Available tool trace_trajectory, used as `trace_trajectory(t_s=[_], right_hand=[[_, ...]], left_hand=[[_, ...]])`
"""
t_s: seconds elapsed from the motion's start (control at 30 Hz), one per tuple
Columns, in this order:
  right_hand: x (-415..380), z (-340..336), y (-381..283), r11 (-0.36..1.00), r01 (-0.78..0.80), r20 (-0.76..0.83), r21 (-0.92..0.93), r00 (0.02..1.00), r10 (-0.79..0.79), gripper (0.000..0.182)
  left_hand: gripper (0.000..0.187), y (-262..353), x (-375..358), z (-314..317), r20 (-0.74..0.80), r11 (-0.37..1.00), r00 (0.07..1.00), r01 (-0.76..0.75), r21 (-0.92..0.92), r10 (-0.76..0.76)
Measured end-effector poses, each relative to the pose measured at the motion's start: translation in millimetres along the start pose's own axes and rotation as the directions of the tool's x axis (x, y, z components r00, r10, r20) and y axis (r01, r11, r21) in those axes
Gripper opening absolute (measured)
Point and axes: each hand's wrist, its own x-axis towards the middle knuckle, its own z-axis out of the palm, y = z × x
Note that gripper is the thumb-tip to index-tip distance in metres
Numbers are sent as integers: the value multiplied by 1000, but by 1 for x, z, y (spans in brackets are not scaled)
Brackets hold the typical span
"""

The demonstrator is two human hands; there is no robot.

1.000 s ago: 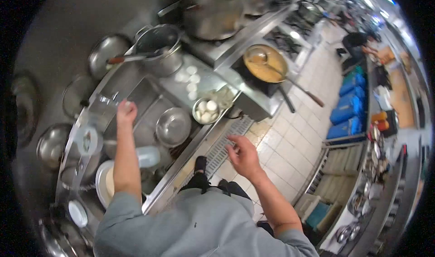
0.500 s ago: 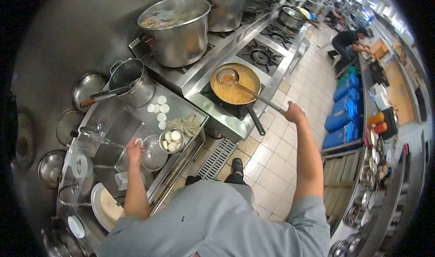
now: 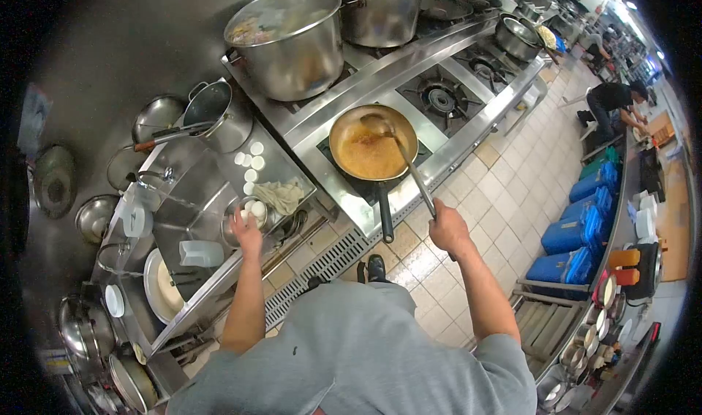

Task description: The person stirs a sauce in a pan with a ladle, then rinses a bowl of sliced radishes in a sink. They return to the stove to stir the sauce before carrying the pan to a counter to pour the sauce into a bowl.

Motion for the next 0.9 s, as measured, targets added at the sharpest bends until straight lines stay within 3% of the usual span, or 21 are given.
trace_trajectory(t_s=[0.07, 0.13, 0.2, 0.23, 0.27, 0.3, 0.33, 0.4, 0.43, 0.47, 0.53, 0.57, 0.63, 0.67, 0.7, 0.73, 0.77, 0.8, 0.83, 0.87, 0.9], right_hand=[[-10, -12, -8, 983, -178, 30, -49, 983, 180, 39], [-16, -7, -3, 985, -158, 92, 75, 984, 151, 38], [-23, -3, -7, 967, -155, 150, 204, 981, 125, 37], [-25, -2, -18, 804, -313, 285, 505, 940, 187, 31], [-27, 1, -29, 525, -459, 424, 717, 885, 194, 26], [-26, 6, -35, 145, -491, 474, 859, 870, 138, 12], [-24, 6, -42, 141, -483, 464, 864, 873, 151, 12], [-22, 4, -57, -121, -498, 511, 859, 849, 133, 8], [-22, 6, -65, -30, -468, 466, 883, 868, 171, 12], [-24, 14, -63, 217, -425, 394, 879, 903, 170, 11], [-43, -11, -94, 682, -344, 213, 646, 939, 272, 22], [-54, -12, -95, 678, -355, 217, 644, 934, 283, 22], [-68, -21, -91, 923, -147, -45, 356, 984, 174, 38], [-76, -25, -90, 924, -150, -58, 351, 982, 181, 38], [-83, -25, -89, 824, -158, -12, 544, 981, 195, 45], [-89, -25, -86, 682, -160, 29, 713, 979, 200, 53], [-88, -14, -68, 440, -212, 144, 873, 972, 183, 51], [-84, 0, -41, 317, -259, 249, 912, 966, 73, 51], [-79, 23, -20, 635, -298, 183, 713, 953, 242, 50], [-65, 86, 28, 994, 29, -308, 105, 951, 5, 47], [-76, 78, 17, 926, 142, -279, 350, 959, -41, 46]], left_hand=[[59, -7, 1, 11, 24, 1000, 999, 27, 3, -27], [63, -8, 8, 15, 24, 999, 999, -31, 25, 31], [66, 4, 10, 14, 61, 1000, 998, 24, -19, -23], [65, 13, 11, 11, 80, 991, 995, 71, -109, -63], [64, 19, 11, 7, 107, 973, 989, 119, -197, -99], [64, 20, 11, 6, 120, 973, 989, 112, -201, -89], [63, 21, 10, 6, 54, 982, 995, 92, -163, -84], [61, 39, 2, 2, 1, 987, 997, 81, -142, -81], [60, 69, -11, -13, -46, 990, 999, -5, -138, -1], [59, 85, -22, -19, -94, 988, 993, -89, -125, 78], [60, 109, -55, -10, -60, 967, 970, -241, -79, 237], [60, 115, -65, -5, -37, 957, 959, -284, -55, 282], [61, 122, -81, 9, -19, 942, 943, -332, -52, 331], [61, 123, -90, 21, 97, 956, 980, -142, -258, 172], [62, 126, -97, 29, 246, 902, 969, 70, -426, 41], [62, 133, -100, 29, 253, 897, 965, 56, -439, 63], [62, 139, -103, 28, 458, 768, 885, 346, -539, -78], [62, 146, -109, 31, 674, 576, 723, 618, -535, -149], [62, 150, -115, 37, 706, 594, 698, 618, -515, -115], [61, 164, -122, 35, 731, 584, 674, 636, -505, -102], [60, 165, -127, 43, 738, 609, 672, 607, -511, -52]])
